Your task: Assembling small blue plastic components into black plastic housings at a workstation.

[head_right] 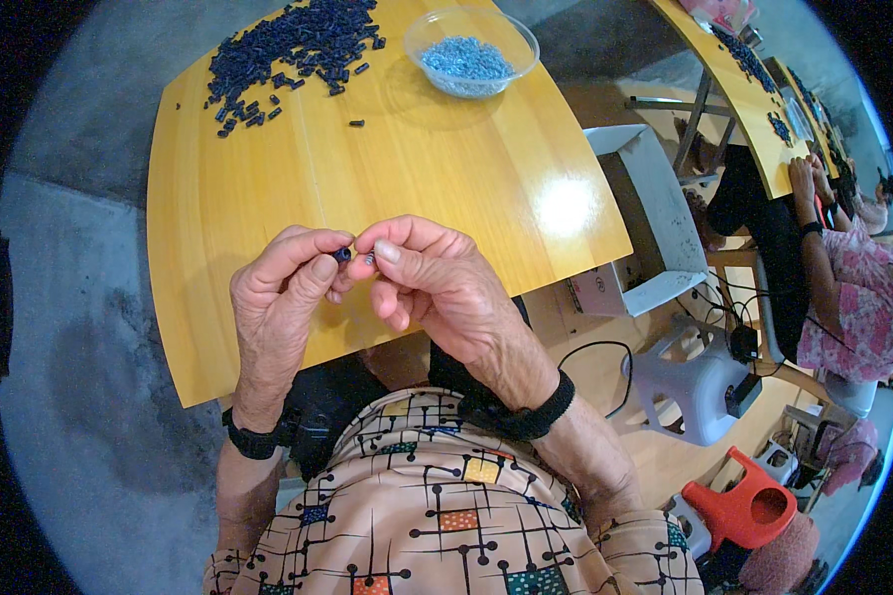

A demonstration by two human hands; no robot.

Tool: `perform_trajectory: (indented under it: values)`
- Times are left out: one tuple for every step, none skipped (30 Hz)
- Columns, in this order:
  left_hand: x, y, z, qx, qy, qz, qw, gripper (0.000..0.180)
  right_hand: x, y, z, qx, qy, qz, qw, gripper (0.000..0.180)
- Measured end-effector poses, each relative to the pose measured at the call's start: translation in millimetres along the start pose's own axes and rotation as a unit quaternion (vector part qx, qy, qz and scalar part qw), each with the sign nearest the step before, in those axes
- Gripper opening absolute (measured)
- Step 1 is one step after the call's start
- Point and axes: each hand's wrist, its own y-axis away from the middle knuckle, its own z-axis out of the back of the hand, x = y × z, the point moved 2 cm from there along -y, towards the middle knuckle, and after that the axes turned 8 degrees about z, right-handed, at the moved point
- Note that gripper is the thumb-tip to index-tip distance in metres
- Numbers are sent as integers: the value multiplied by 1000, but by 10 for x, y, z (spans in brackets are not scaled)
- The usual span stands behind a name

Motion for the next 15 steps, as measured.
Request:
perform_trajectory:
  values:
    - [6, -2, -5, 1, 0, 1, 1000, 13, -2, 2, 7, -1, 0, 0, 1000, 18]
    - [10, -3, -12, 3, 1, 2, 1000, 14, -4, 5, 14, -6, 1, 2, 1000, 18]
    - [12, -4, -20, 5, 3, 3, 1000, 14, -5, 8, 21, -10, 2, 4, 1000, 18]
    - [-1, 3, -25, 4, 2, 4, 1000, 14, -10, 11, 15, -9, 1, 3, 1000, 18]
    - [-15, 13, -33, 0, 10, 13, 1000, 15, -14, 17, 17, -34, 14, 7, 999, 17]
    - [-21, 21, -41, -5, 18, 22, 1000, 15, -18, 22, 22, -58, 27, 11, 998, 17]
    - [-17, 24, -54, -4, 18, 22, 1000, 15, -22, 24, 24, -58, 27, 11, 998, 17]
    - [-11, 28, -67, -4, 25, 19, 999, 16, -24, 25, 31, -67, 30, 20, 997, 17]
    - [-8, 31, -79, -4, 32, 16, 999, 16, -27, 27, 37, -76, 33, 29, 996, 18]
    - [-13, 35, -89, -5, 31, 16, 999, 16, -37, 31, 33, -75, 33, 29, 996, 18]
    - [-19, 39, -98, -7, 28, 15, 999, 17, -49, 37, 25, -74, 25, 33, 996, 17]
    - [-25, 44, -105, -10, 24, 14, 1000, 18, -60, 41, 19, -73, 17, 38, 996, 17]
    - [-16, 47, -114, -9, 24, 14, 1000, 18, -77, 42, 29, -74, 17, 38, 996, 17]
    - [-3, 52, -121, -12, 22, 12, 1000, 18, -96, 42, 41, -70, 3, 40, 997, 17]
    - [6, 56, -130, -14, 21, 10, 1000, 18, -112, 43, 46, -65, -10, 43, 997, 18]
